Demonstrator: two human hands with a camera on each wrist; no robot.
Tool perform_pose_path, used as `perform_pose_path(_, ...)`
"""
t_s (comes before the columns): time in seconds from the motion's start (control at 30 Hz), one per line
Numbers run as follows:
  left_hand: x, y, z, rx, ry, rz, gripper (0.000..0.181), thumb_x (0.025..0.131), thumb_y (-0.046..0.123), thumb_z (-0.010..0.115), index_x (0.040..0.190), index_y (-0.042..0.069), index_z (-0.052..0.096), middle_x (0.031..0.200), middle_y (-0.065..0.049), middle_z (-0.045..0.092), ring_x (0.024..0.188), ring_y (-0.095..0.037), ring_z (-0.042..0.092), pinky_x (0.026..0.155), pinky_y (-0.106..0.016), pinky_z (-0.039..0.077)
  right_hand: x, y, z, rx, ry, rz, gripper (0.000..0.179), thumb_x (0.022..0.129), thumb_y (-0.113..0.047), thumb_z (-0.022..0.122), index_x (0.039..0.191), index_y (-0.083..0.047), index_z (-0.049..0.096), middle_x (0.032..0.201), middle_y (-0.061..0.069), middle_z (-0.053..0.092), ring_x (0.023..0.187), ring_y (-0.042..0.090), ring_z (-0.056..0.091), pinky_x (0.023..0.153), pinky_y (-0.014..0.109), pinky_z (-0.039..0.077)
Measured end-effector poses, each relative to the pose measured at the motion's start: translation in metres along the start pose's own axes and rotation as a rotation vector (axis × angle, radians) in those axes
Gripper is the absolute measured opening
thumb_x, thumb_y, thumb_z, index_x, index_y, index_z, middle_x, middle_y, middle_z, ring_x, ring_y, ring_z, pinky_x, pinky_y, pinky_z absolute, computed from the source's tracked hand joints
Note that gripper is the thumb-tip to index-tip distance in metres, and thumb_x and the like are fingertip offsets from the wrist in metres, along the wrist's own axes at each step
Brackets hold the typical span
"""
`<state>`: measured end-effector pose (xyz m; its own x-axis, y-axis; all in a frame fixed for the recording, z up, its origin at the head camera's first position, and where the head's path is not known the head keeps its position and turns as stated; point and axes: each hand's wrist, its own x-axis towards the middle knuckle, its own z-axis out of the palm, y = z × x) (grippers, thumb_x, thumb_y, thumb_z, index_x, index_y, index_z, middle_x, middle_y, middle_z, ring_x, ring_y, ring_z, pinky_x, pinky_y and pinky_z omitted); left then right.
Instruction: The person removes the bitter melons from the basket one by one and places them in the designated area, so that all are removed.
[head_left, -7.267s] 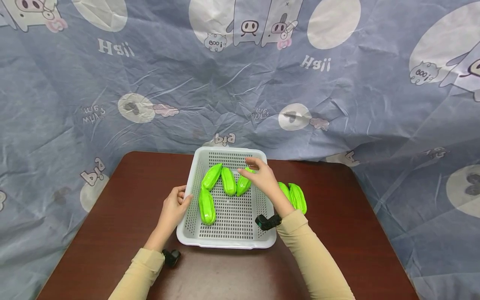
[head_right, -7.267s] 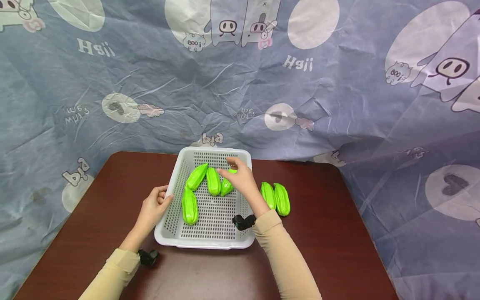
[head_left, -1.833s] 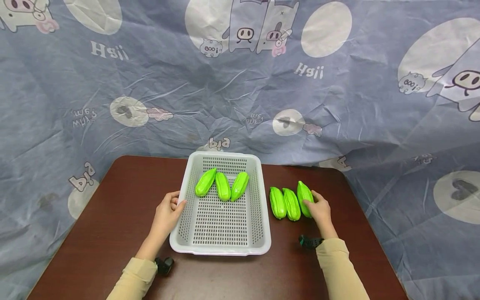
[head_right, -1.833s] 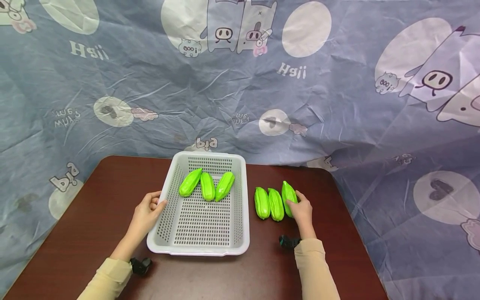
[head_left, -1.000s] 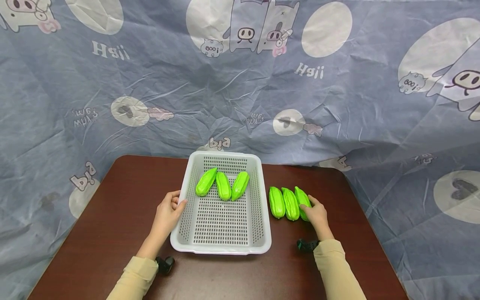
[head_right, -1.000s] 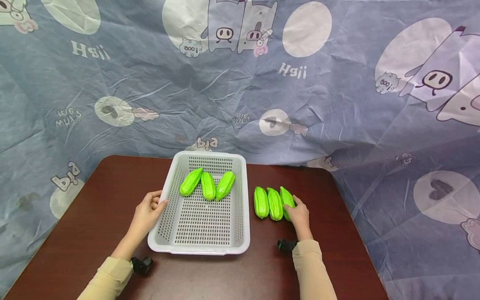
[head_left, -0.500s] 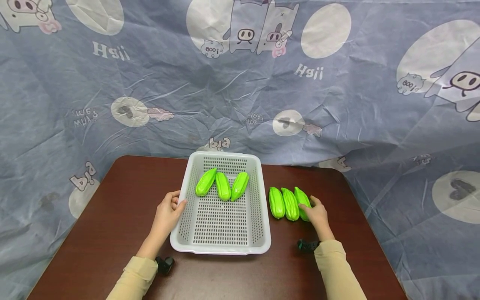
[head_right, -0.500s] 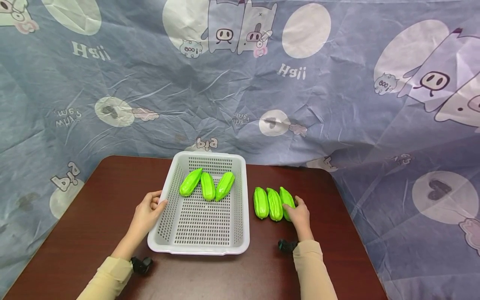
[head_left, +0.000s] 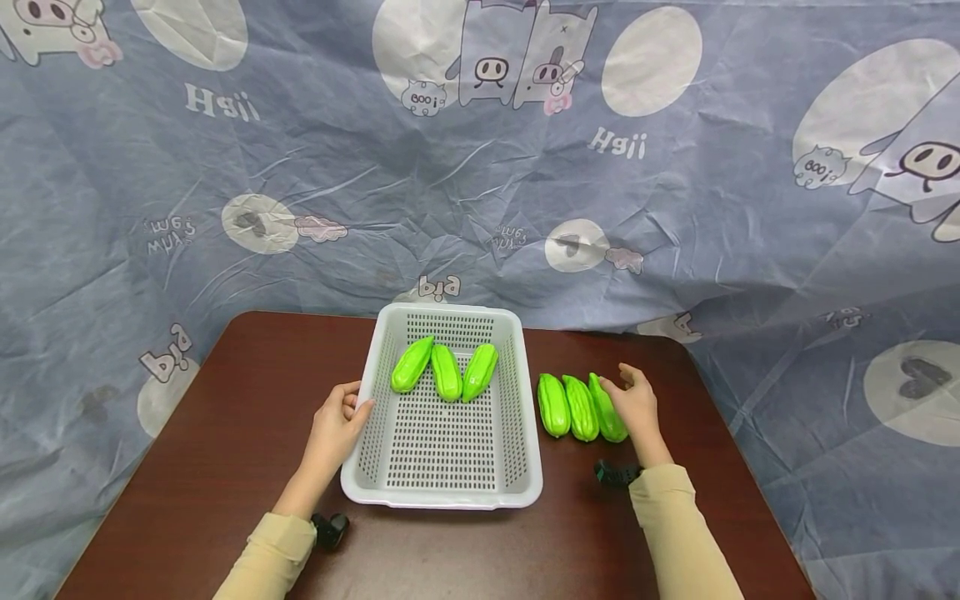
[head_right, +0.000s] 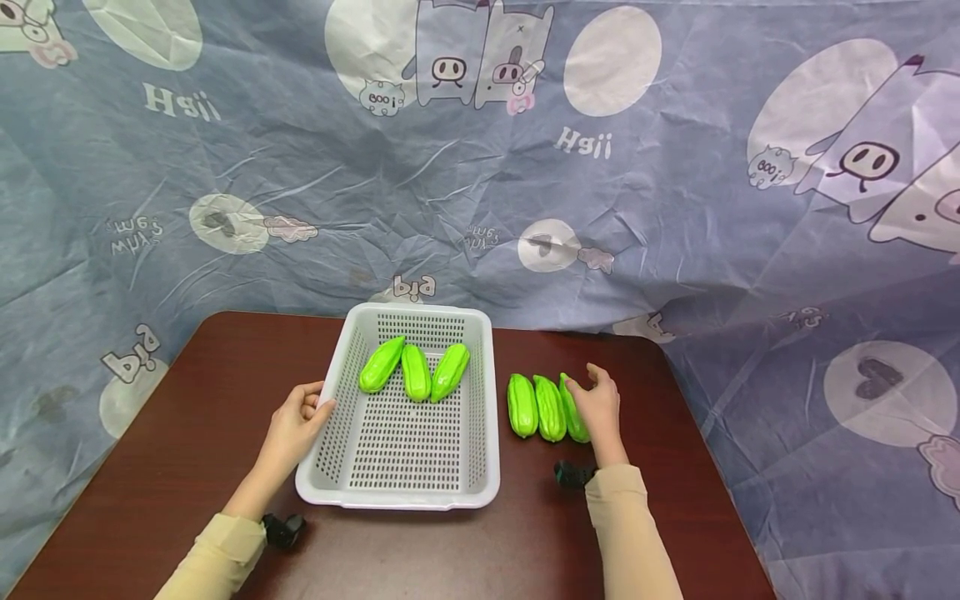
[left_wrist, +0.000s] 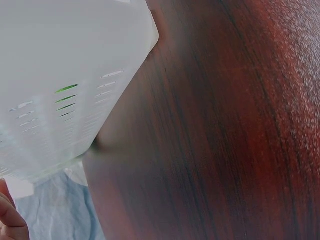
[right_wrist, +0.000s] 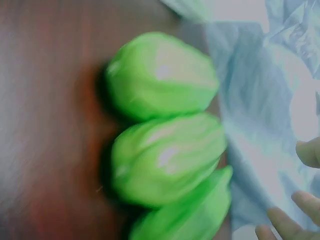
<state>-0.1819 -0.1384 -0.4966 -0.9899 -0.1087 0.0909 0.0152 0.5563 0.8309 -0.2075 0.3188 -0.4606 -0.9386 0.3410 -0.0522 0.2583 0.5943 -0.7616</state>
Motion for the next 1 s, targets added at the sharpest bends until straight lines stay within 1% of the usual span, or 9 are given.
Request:
perform_pose_path(0.2, 0.000, -0.001, 0.000, -0.002, 0.009, 0.009, 0.049, 0.096, 0.022, 0.065, 0.136, -0.002, 0.050, 0.095, -0.013, 0.061, 0.074, -0.015, 0.055, 0.063, -0.022, 0.047, 0.002, -0.038, 0.005, 0.067, 0.025, -0.077, 0.065, 0.099, -0.029, 0.059, 0.151, -0.002, 0.033, 0.152, 0.024, 0.036, 0.141, 0.040, 0.032, 0.111, 0.054, 0.034)
perform_pose_path(0.4, -0.001, 0.001, 0.000, -0.013, 0.007, 0.003, 0.048, 0.096, 0.021, 0.065, 0.136, -0.001, 0.050, 0.095, -0.012, 0.061, 0.074, -0.012, 0.055, 0.062, -0.021, 0.047, 0.004, -0.076, 0.020, 0.111, 0.013, -0.124, 0.064, 0.096, -0.033, 0.062, 0.149, -0.006, 0.038, 0.151, 0.018, 0.039, 0.140, 0.036, 0.035, 0.112, 0.051, 0.034)
perform_pose_path(0.6, -0.001, 0.002, 0.001, -0.016, 0.007, -0.006, 0.048, 0.096, 0.021, 0.065, 0.136, -0.001, 0.051, 0.095, -0.012, 0.061, 0.074, -0.012, 0.055, 0.063, -0.021, 0.047, 0.002, -0.109, 0.039, 0.131, -0.028, -0.158, 0.064, 0.096, -0.035, 0.063, 0.149, -0.009, 0.039, 0.151, 0.015, 0.040, 0.139, 0.034, 0.036, 0.111, 0.051, 0.035)
perform_pose_path(0.83, 0.000, 0.001, 0.001, -0.021, 0.013, 0.001, 0.048, 0.095, 0.021, 0.066, 0.135, -0.001, 0.051, 0.094, -0.012, 0.061, 0.075, -0.013, 0.054, 0.063, -0.022, 0.046, -0.003, -0.132, 0.061, 0.148, -0.045, -0.196, 0.063, 0.094, -0.034, 0.065, 0.146, -0.008, 0.043, 0.147, 0.016, 0.044, 0.136, 0.034, 0.039, 0.109, 0.051, 0.037)
perform_pose_path(1.0, 0.000, 0.001, 0.002, -0.018, 0.019, 0.002, 0.048, 0.095, 0.021, 0.066, 0.135, -0.002, 0.051, 0.093, -0.011, 0.060, 0.073, -0.011, 0.054, 0.062, -0.021, 0.047, -0.004, -0.138, 0.077, 0.143, -0.051, -0.210, 0.063, 0.094, -0.034, 0.066, 0.146, -0.007, 0.043, 0.147, 0.015, 0.044, 0.136, 0.034, 0.040, 0.109, 0.050, 0.038)
